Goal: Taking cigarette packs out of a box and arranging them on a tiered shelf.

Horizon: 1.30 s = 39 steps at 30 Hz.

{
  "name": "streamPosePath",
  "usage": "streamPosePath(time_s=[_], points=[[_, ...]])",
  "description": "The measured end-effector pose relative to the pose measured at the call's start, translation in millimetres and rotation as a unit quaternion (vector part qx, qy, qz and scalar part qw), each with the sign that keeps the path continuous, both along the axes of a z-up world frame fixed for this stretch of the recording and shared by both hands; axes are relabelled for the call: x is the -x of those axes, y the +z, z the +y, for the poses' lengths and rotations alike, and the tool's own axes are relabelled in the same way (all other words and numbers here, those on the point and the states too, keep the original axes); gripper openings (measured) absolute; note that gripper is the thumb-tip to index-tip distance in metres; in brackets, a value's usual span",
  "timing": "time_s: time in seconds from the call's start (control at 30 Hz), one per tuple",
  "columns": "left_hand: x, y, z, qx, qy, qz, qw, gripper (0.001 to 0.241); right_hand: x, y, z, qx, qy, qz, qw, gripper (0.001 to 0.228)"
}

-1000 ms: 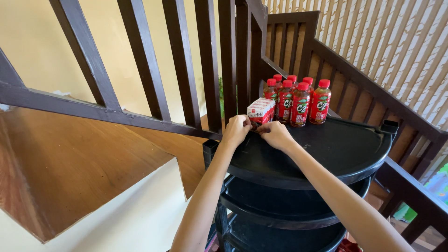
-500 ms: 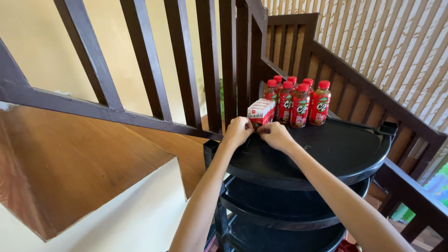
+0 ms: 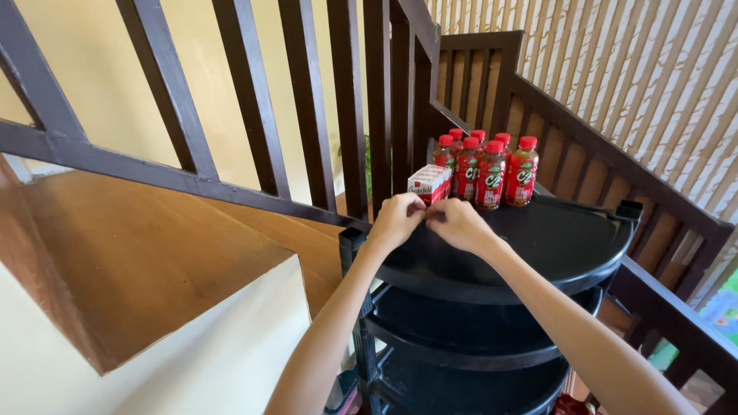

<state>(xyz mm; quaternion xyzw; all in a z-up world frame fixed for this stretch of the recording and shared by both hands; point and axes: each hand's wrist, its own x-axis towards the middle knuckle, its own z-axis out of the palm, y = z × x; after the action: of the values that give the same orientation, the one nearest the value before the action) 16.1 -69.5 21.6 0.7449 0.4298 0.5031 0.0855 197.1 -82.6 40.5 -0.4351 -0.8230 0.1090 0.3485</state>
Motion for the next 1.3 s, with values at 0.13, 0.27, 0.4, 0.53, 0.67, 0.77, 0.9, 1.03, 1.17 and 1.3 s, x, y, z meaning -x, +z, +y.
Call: streamPosePath(time_s=[0.13, 0.27, 0.4, 0.53, 0.67, 0.77, 0.9, 1.03, 1.17, 1.3], points=[[-7.8, 21.0, -59.4, -0.023, -0.029, -0.03, 0.999, 0.013, -5.7, 18.1, -56.3, -0.066, 0.018, 0.058, 0.996, 0.025], [-9.8, 28.7, -118.0, -0.023, -0.036, -0.044, 0.998, 0.012, -13.3, 22.8, -111.2, -0.086, 0.032, 0.086, 0.992, 0.025], [-5.2, 20.0, -178.1, 0.01, -0.064, -0.056, 0.996, 0.012, -16.0, 9.5, -161.5, -0.074, 0.061, 0.104, 0.99, 0.025], [3.4, -2.5, -235.3, 0.034, -0.077, -0.067, 0.994, 0.012, -13.4, -13.0, -204.6, -0.071, 0.111, 0.095, 0.987, 0.021], [16.8, -34.5, -283.9, 0.074, -0.052, -0.093, 0.992, 0.012, -2.0, -32.4, -244.4, -0.032, 0.158, 0.079, 0.984, 0.019], [29.0, -68.2, -321.7, 0.091, -0.05, -0.102, 0.989, 0.011, 10.7, -53.7, -275.5, 0.007, 0.175, 0.061, 0.983, 0.018], [42.4, -106.4, -368.0, 0.133, -0.028, -0.136, 0.981, 0.011, 30.1, -86.1, -301.7, 0.065, 0.211, 0.041, 0.974, 0.017], [58.3, -143.9, -408.5, 0.172, -0.009, -0.175, 0.969, 0.01, 52.5, -121.6, -323.1, 0.106, 0.247, 0.029, 0.963, 0.017], [75.2, -191.9, -444.0, 0.197, 0.072, -0.189, 0.959, 0.009, 80.1, -180.7, -335.1, 0.157, 0.302, 0.058, 0.939, 0.016], [92.8, -241.9, -474.6, 0.217, 0.134, -0.214, 0.943, 0.009, 110.0, -233.9, -351.4, 0.198, 0.334, 0.062, 0.919, 0.015]])
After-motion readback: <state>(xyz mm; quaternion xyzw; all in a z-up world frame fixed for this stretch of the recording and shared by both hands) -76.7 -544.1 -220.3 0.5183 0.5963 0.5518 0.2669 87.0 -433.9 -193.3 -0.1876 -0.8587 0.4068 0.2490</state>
